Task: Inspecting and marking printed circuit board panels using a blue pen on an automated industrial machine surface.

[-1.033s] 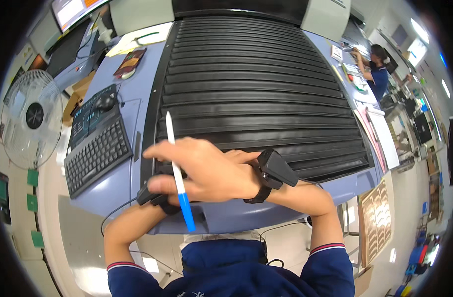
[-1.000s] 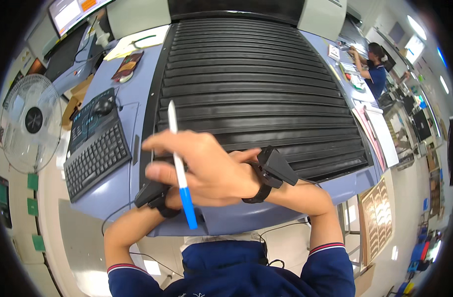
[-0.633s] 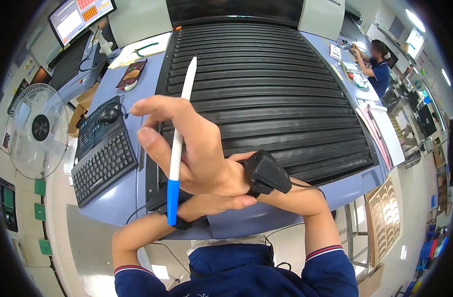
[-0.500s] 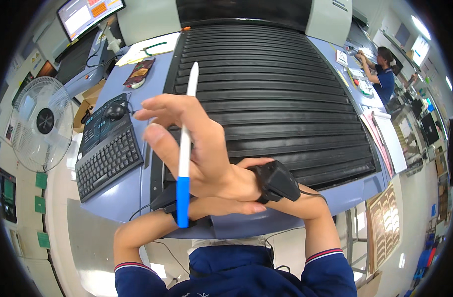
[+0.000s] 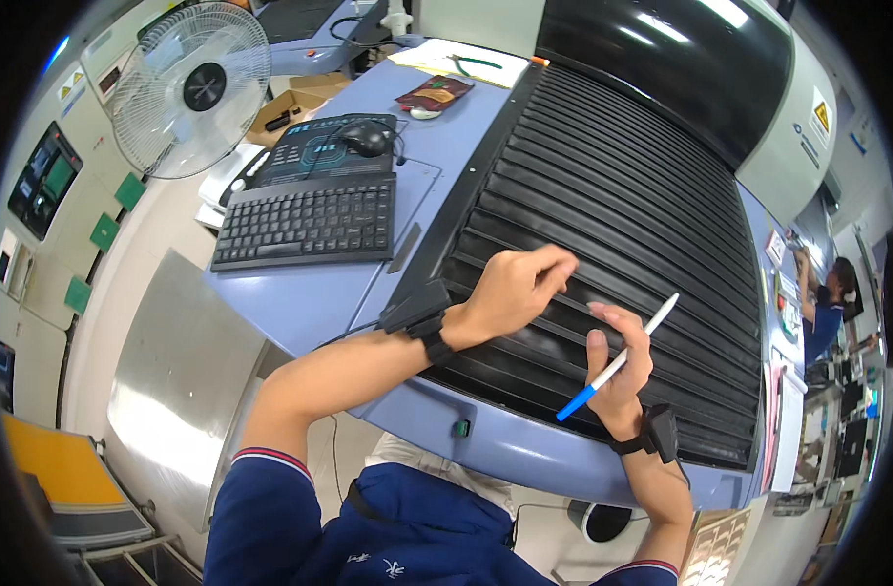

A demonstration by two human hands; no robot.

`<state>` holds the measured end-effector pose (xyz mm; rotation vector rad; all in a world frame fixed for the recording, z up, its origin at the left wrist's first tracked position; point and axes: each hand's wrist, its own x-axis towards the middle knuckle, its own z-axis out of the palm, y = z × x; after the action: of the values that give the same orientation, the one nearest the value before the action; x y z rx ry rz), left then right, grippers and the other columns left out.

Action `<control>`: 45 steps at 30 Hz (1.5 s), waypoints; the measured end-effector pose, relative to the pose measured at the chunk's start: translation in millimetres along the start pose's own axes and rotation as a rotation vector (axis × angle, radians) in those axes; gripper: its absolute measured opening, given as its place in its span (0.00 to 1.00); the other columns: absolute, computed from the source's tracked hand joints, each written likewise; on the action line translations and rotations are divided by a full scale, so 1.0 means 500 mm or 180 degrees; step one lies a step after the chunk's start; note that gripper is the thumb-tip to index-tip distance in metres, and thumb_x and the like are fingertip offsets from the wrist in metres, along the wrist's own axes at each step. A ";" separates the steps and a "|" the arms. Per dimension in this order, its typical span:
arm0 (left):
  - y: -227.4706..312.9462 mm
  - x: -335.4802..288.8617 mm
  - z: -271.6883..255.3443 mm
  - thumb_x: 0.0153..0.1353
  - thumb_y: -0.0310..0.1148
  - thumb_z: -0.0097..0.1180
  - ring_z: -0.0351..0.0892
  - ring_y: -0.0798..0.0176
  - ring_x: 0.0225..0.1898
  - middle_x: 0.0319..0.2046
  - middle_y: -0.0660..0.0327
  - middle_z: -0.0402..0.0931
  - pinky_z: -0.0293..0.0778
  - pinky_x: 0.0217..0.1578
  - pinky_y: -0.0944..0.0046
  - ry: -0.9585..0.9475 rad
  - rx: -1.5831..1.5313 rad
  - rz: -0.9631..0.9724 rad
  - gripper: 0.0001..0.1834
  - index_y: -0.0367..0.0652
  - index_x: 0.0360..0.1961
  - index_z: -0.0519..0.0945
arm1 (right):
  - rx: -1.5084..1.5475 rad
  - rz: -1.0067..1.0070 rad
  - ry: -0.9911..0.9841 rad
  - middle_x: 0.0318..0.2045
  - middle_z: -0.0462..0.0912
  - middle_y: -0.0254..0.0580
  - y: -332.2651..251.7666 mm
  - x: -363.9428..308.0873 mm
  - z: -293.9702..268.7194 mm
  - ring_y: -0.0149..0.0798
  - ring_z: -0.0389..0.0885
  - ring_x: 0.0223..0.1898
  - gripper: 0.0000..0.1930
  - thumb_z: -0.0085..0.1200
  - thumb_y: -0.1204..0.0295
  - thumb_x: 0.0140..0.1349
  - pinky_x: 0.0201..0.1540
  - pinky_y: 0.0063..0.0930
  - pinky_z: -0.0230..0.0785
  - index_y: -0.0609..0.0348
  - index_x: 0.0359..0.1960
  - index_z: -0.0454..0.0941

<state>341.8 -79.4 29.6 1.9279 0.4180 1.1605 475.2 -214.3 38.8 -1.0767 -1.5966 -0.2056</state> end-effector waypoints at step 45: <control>0.121 0.181 -0.062 0.75 0.48 0.34 0.63 0.66 0.17 0.17 0.63 0.66 0.60 0.22 0.66 0.2457 -0.3725 -0.1103 0.22 0.41 0.35 0.72 | 0.1228 0.0567 -0.0309 0.47 0.82 0.53 -0.144 0.007 0.141 0.49 0.84 0.46 0.18 0.61 0.87 0.48 0.47 0.33 0.77 0.62 0.43 0.77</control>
<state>355.1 -43.1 136.0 0.3616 0.3191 1.4082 374.8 -208.2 46.2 -0.9283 -1.5356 0.2689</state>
